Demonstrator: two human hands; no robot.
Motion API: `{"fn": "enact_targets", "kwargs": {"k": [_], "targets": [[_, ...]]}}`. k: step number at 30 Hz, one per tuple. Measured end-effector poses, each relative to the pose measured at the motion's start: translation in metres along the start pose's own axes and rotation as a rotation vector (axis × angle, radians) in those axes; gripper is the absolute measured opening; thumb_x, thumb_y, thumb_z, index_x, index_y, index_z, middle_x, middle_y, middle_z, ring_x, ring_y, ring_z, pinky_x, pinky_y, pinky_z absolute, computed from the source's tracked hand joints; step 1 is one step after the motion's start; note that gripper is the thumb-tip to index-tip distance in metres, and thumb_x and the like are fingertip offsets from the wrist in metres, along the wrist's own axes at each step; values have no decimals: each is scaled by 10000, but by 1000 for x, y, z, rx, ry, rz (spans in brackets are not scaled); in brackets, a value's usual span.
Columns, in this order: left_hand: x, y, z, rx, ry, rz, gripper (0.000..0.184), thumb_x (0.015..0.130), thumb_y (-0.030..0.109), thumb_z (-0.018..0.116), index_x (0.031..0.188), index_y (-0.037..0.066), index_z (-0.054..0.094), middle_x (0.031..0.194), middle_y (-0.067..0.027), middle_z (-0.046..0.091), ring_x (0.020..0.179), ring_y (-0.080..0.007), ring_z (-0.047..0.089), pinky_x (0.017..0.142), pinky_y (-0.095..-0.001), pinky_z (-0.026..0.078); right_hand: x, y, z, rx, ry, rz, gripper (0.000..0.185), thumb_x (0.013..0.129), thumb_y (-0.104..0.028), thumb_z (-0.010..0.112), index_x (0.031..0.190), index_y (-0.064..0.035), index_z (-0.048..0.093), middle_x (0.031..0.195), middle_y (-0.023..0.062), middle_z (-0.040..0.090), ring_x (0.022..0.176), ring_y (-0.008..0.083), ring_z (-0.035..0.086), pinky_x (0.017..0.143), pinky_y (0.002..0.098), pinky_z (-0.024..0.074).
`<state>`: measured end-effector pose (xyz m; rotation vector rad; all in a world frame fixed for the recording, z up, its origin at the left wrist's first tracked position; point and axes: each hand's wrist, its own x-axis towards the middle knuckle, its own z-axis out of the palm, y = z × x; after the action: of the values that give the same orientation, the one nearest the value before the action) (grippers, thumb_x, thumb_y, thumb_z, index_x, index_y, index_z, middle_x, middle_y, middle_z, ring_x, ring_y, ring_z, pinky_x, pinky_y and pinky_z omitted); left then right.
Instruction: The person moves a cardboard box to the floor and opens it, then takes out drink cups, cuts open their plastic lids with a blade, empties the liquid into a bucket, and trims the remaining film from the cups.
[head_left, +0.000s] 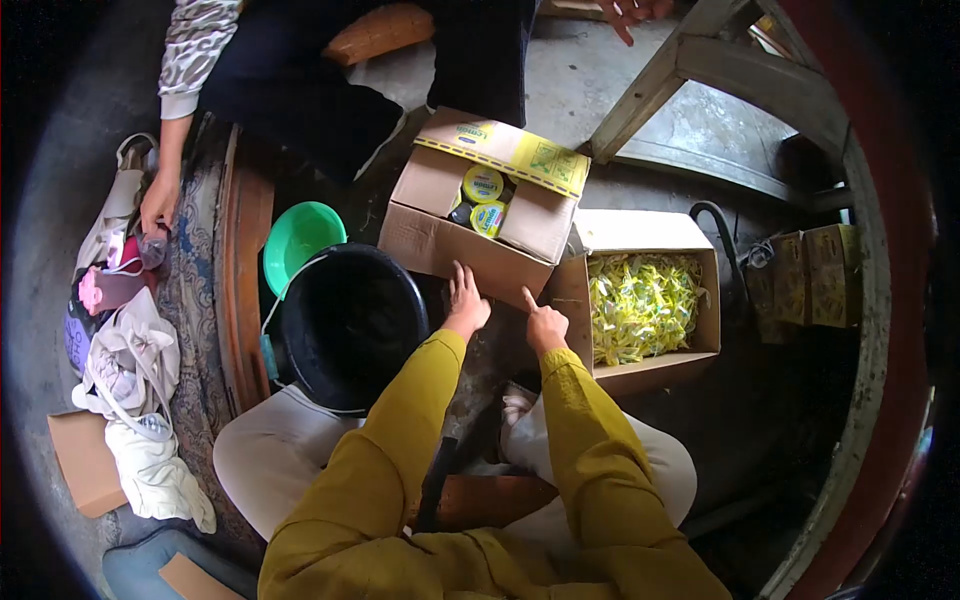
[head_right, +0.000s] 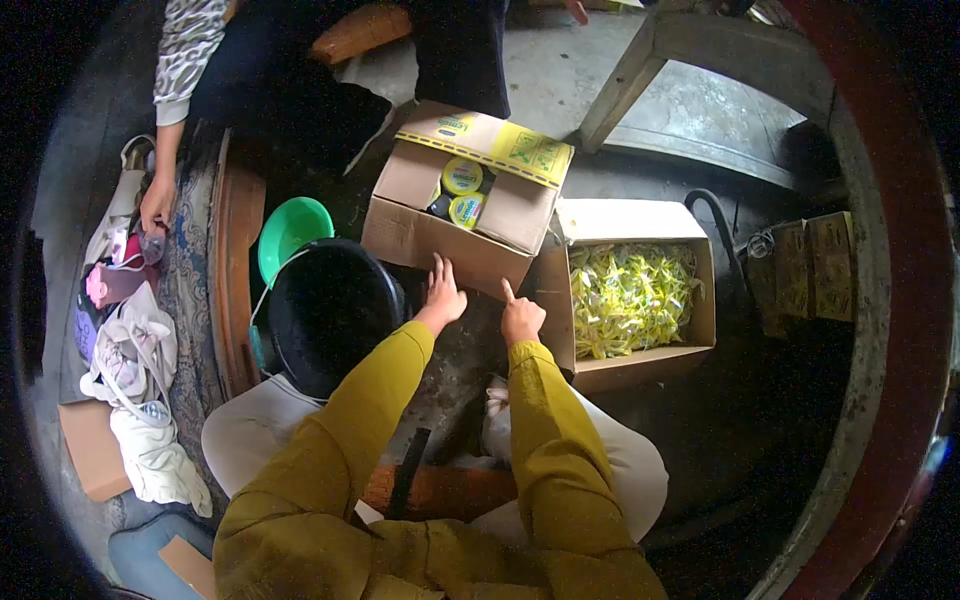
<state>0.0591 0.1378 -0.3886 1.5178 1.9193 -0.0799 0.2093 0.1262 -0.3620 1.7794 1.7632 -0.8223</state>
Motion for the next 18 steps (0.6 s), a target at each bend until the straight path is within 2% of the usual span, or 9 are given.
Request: {"fn": "enact_targets", "kwargs": {"k": [3, 4, 6, 8, 9, 12, 14, 16, 18], "targets": [[52, 10, 21, -834, 107, -101, 824, 758, 262, 531, 1330, -57, 32, 1362, -297, 152, 1259, -386, 218, 1038, -376, 224, 13, 1, 3, 26, -57, 13, 746, 765, -103, 513, 1376, -311, 139, 975, 125, 615, 882, 252, 616, 731, 363, 493], [69, 24, 20, -786, 243, -293, 861, 764, 324, 525, 1325, -76, 8, 1346, -284, 208, 1229, -382, 283, 1025, -390, 249, 17, 1, 3, 33, -75, 21, 749, 757, -106, 522, 1375, -303, 147, 979, 127, 613, 886, 254, 614, 737, 363, 493], [71, 48, -30, -984, 215, -616, 894, 755, 362, 532, 1346, -33, -9, 1343, -272, 220, 1212, -365, 325, 989, -387, 320, 23, 2, 5, 90, -74, 42, 761, 746, -110, 530, 1377, -291, 145, 986, 132, 609, 885, 265, 613, 744, 372, 493], [100, 30, -30, -1241, 11, -618, 903, 740, 467, 527, 1380, 67, 31, 1410, -148, 173, 1259, -300, 270, 971, -522, 288, 28, 6, 9, 160, -28, 71, 720, 765, -110, 500, 1374, -290, 162, 974, 137, 614, 863, 273, 618, 731, 382, 495], [111, 29, -27, -1337, 117, -605, 812, 760, 455, 509, 1378, 108, 113, 1411, -95, 182, 1254, -304, 273, 953, -568, 272, 28, 7, 13, 204, 16, 90, 674, 790, -108, 466, 1371, -295, 180, 958, 139, 620, 843, 276, 623, 713, 388, 497], [141, 13, 3, -1392, 94, -644, 689, 770, 393, 515, 1324, 80, 252, 1356, -107, 281, 1218, -299, 319, 950, -566, 268, 25, 3, 15, 405, 115, 129, 626, 809, -122, 423, 1370, -276, 190, 900, 184, 619, 805, 325, 619, 692, 446, 491], [128, 26, -12, -1477, 180, -658, 619, 762, 367, 523, 1270, 74, 326, 1294, -118, 355, 1168, -291, 378, 932, -564, 291, 24, -1, 21, 510, 190, 116, 697, 764, -120, 506, 1369, -259, 190, 881, 191, 617, 803, 341, 611, 697, 447, 487], [172, -32, 23, -1763, -30, -497, 468, 797, 278, 519, 1189, 60, 386, 1263, -127, 383, 1096, -331, 437, 890, -596, 323, 8, -7, 5, 606, 267, 111, 845, 660, -74, 624, 1369, -222, 190, 871, 200, 614, 807, 354, 604, 696, 436, 485], [144, -21, 6, -1726, -30, -440, 704, 812, 309, 543, 1349, 76, 153, 1382, -115, 229, 1236, -346, 282, 920, -623, 279, 10, -8, 7, 692, 317, 120, 924, 608, -54, 670, 1372, -209, 174, 871, 202, 613, 812, 353, 602, 699, 429, 486]]}}
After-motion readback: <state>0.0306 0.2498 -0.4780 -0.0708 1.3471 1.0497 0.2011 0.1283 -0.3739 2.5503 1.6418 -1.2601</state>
